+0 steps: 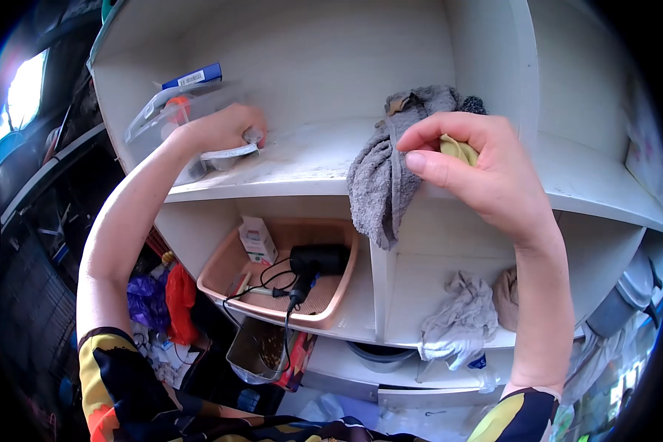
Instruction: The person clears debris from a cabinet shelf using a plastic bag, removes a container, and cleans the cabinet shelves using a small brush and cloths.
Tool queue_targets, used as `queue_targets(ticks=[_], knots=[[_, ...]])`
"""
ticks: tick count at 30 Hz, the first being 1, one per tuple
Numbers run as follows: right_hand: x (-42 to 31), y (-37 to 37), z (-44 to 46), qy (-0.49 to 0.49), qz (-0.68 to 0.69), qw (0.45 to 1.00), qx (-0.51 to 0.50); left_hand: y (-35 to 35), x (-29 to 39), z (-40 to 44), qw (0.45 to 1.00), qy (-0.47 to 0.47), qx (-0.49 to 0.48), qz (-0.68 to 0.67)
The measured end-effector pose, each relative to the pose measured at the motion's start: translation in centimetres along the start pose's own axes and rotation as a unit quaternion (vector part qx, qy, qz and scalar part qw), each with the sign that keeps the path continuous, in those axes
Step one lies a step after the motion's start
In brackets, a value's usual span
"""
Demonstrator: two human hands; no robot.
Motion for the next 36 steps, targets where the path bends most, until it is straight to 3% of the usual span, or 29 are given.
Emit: queue_targets(ticks=[2, 5, 7, 10, 11, 13, 18, 20, 21, 23, 32, 36], knots=[[-0.1, 0.0, 0.0, -0.016, -0.004, 1.0, 0.006, 0.2, 0.0, 0.7, 1.0, 0.017, 0.007, -0.009], [-0.2, -0.1, 0.2, -0.018, -0.013, 1.0, -0.001, 0.1, -0.4, 3.5, 0.999, -0.038, 0.004, 0.006], [-0.3, -0.1, 0.2, -0.026, -0.019, 0.999, -0.01, -2.7, -1.2, 4.8, 0.98, -0.105, 0.137, -0.101], [-0.1, -0.1, 0.1, -0.007, -0.007, 1.0, -0.012, -2.1, -1.9, 7.9, 0.975, -0.087, 0.193, -0.059], [0.0, -0.1, 0.1, -0.006, -0.007, 1.0, -0.012, -1.3, -2.8, 9.0, 0.975, -0.088, 0.193, -0.059], [0.1, -0.1, 0.1, -0.012, 0.009, 1.0, -0.006, -0.1, -1.0, 9.6, 0.984, 0.015, 0.177, 0.018], [-0.1, 0.0, 0.1, -0.011, 0.006, 1.0, -0.014, 1.9, 0.5, 11.2, 0.991, 0.017, 0.098, 0.092], [0.0, -0.1, 0.1, -0.015, 0.009, 1.0, -0.017, 1.5, 1.1, 10.7, 0.988, -0.048, 0.09, 0.115], [0.0, -0.1, 0.0, -0.016, 0.013, 1.0, -0.021, 1.8, 0.8, 10.8, 0.988, -0.047, 0.089, 0.119], [0.2, 0.0, 0.0, -0.015, 0.021, 0.999, -0.024, 2.3, 1.5, 10.8, 0.979, 0.045, 0.153, 0.13], [-0.3, 0.4, 0.0, -0.07, -0.005, 0.997, -0.007, 3.2, 2.4, 11.6, 0.971, 0.007, 0.107, 0.214], [-0.1, 0.0, 0.0, -0.056, -0.006, 0.998, 0.002, 2.9, 1.9, 11.1, 0.975, 0.025, 0.131, 0.177]])
Point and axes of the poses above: each hand's wrist, its own z-axis towards the middle knuckle, its own y-axis out of the palm, x = y × z, the point moved 9 cm from there along z, towards the middle knuckle, and after that the axes turned 9 degrees about -y, right-handed, at the moved point
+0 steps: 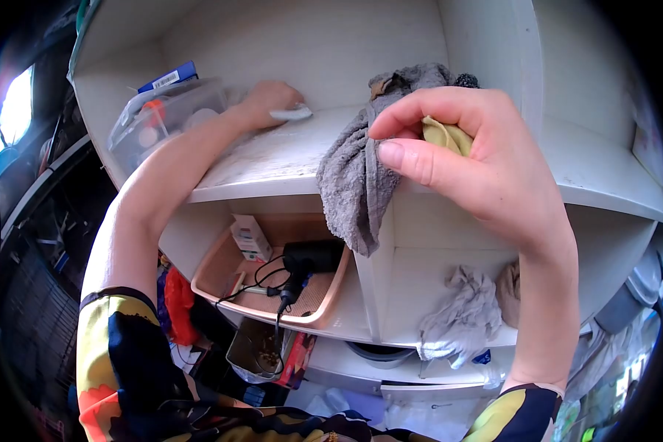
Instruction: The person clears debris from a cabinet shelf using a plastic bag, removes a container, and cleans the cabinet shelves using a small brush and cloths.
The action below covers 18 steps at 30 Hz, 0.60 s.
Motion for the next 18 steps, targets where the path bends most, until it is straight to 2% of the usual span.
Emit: queue_targets(ticks=[2, 3, 5, 6, 8, 11, 13, 14, 15, 17, 18], knots=[[-0.2, -0.2, 0.1, -0.002, -0.004, 1.0, 0.0, -1.3, -1.2, -0.4, 0.99, 0.019, 0.115, -0.076], [0.0, -0.2, 0.0, 0.015, 0.004, 1.0, 0.0, -2.0, -1.4, -0.3, 0.99, 0.018, 0.118, -0.075], [0.1, -0.1, 0.0, 0.031, 0.011, 0.999, -0.003, -2.1, -4.6, -0.1, 0.958, -0.113, 0.065, -0.257], [0.1, -0.2, 0.0, 0.034, 0.008, 0.999, -0.003, -2.4, -3.8, -0.6, 0.96, -0.108, -0.01, -0.257], [-0.1, -0.2, 0.1, 0.036, 0.005, 0.999, -0.003, 0.2, -4.7, -0.5, 0.962, -0.105, -0.016, -0.252], [0.1, -0.1, 0.0, 0.066, 0.008, 0.998, -0.01, 0.5, -4.4, -1.2, 0.967, -0.101, -0.035, -0.229], [0.5, -0.1, -0.1, 0.077, 0.018, 0.997, -0.007, 2.8, -4.4, -1.9, 0.901, -0.168, -0.197, -0.348], [0.7, 0.0, -0.1, 0.076, 0.017, 0.997, -0.007, 3.6, -4.9, -3.2, 0.873, -0.202, -0.249, -0.367], [0.6, -0.1, -0.1, 0.06, 0.013, 0.998, 0.002, 3.4, -4.9, -3.5, 0.874, -0.202, -0.248, -0.366], [0.6, -0.2, -0.1, 0.043, 0.011, 0.999, 0.014, 3.9, -3.5, -4.8, 0.823, -0.166, -0.346, -0.418], [0.5, -0.2, 0.0, 0.038, 0.009, 0.999, 0.014, 3.6, -3.2, -5.4, 0.824, -0.168, -0.346, -0.417]])
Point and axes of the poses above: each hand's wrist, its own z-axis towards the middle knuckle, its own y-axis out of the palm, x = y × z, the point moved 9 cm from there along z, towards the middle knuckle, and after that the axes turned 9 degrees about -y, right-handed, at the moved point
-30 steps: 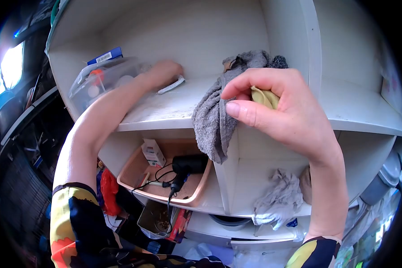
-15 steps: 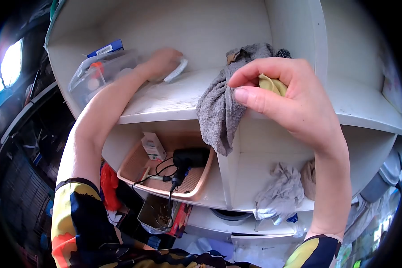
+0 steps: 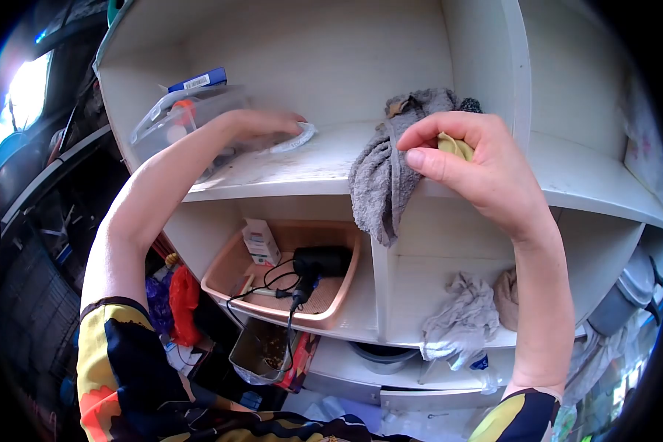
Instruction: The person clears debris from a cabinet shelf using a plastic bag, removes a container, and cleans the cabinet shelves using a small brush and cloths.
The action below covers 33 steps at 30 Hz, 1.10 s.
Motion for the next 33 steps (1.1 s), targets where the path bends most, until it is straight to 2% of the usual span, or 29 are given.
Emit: queue_targets(ticks=[6, 8, 9, 11, 14, 24, 26, 27, 29, 30, 32, 33], knots=[[-0.7, 0.2, 0.0, 0.003, -0.002, 1.0, -0.01, 1.7, 1.1, -4.7, 0.995, 0.026, 0.036, -0.094], [-0.8, 0.5, -0.1, 0.016, -0.015, 0.999, -0.025, 1.3, 1.9, -5.5, 0.99, 0.007, 0.126, 0.058], [-0.8, 0.3, -0.1, 0.016, -0.024, 0.999, -0.018, 1.4, 1.5, -5.3, 0.99, 0.005, 0.128, 0.055], [-0.6, 0.4, -0.1, 0.016, -0.03, 0.999, -0.015, 0.0, 0.8, -4.7, 0.976, 0.048, 0.211, 0.003], [-0.6, 0.2, -0.2, 0.008, -0.019, 1.0, -0.003, -1.0, 0.1, -4.0, 0.965, 0.07, 0.25, 0.031], [-0.5, 0.2, -0.1, 0.009, -0.004, 1.0, -0.01, -1.2, 1.4, -10.3, 0.972, 0.105, 0.207, -0.018], [-0.4, 0.1, -0.1, 0.004, 0.003, 1.0, -0.005, -2.6, -0.4, -11.2, 0.947, 0.103, 0.241, -0.186], [-0.4, 0.2, -0.1, 0.002, -0.001, 1.0, -0.01, -2.5, -0.6, -11.2, 0.947, 0.1, 0.242, -0.184], [-0.6, 0.2, 0.0, -0.002, -0.006, 1.0, -0.016, -2.6, -2.0, -11.3, 0.908, 0.091, 0.272, -0.306], [-0.7, 0.3, 0.0, -0.002, -0.005, 1.0, -0.017, -2.3, -1.4, -11.6, 0.908, 0.09, 0.273, -0.306], [-0.6, 0.3, 0.0, -0.001, -0.005, 1.0, -0.02, -2.2, -0.3, -12.6, 0.86, 0.093, 0.297, -0.405], [-0.6, 0.3, 0.0, -0.004, -0.006, 1.0, -0.02, -2.2, -0.4, -11.9, 0.86, 0.092, 0.296, -0.405]])
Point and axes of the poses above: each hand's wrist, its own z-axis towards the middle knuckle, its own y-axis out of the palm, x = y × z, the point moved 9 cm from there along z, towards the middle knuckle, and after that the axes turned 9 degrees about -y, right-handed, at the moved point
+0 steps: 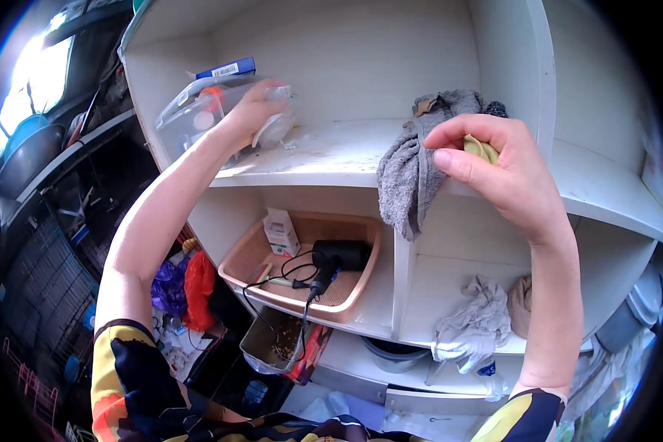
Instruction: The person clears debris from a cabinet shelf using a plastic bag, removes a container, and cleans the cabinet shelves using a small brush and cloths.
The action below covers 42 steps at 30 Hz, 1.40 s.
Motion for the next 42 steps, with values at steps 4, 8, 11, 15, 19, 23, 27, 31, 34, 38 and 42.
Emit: queue_targets(ticks=[4, 8, 11, 15, 19, 23, 27, 31, 34, 38, 42], knots=[[-0.1, 0.0, 0.0, -0.003, 0.005, 1.0, -0.003, 3.4, 0.5, 1.4, 0.976, 0.054, -0.08, 0.197], [-0.2, -0.2, -0.1, -0.013, -0.004, 1.0, -0.003, 7.0, -1.4, 1.7, 0.899, 0.045, -0.18, 0.396], [0.0, -0.2, -0.3, 0.004, 0.015, 1.0, -0.007, 6.6, -1.8, 1.5, 0.889, 0.046, -0.247, 0.382], [0.0, -0.4, -0.3, -0.013, 0.011, 1.0, -0.003, 4.3, -1.4, -2.6, 0.882, 0.025, -0.219, 0.417], [0.4, -0.4, -0.4, -0.023, -0.012, 1.0, 0.003, 2.2, -2.2, -3.1, 0.903, 0.022, -0.173, 0.394], [1.3, -0.4, -0.5, -0.01, -0.03, 0.999, -0.01, 2.3, -2.7, -2.7, 0.934, 0.061, -0.158, 0.315], [2.0, -0.4, -0.4, 0.025, -0.016, 1.0, -0.004, 2.3, -3.3, -1.1, 0.937, 0.049, -0.169, 0.302], [1.7, -0.6, -0.3, 0.028, -0.064, 0.998, 0.005, 3.1, -2.8, -0.8, 0.93, 0.097, -0.168, 0.314], [1.6, -0.7, -0.1, -0.015, -0.087, 0.996, 0.01, 2.9, -1.2, -2.0, 0.923, 0.098, -0.097, 0.36], [0.6, -0.5, -0.4, -0.009, -0.05, 0.998, 0.039, 2.9, -1.3, -0.3, 0.901, 0.221, -0.1, 0.359], [0.3, -1.2, -1.1, -0.027, 0.059, 0.993, 0.097, 2.6, -1.1, -0.1, 0.926, 0.164, -0.085, 0.328]])
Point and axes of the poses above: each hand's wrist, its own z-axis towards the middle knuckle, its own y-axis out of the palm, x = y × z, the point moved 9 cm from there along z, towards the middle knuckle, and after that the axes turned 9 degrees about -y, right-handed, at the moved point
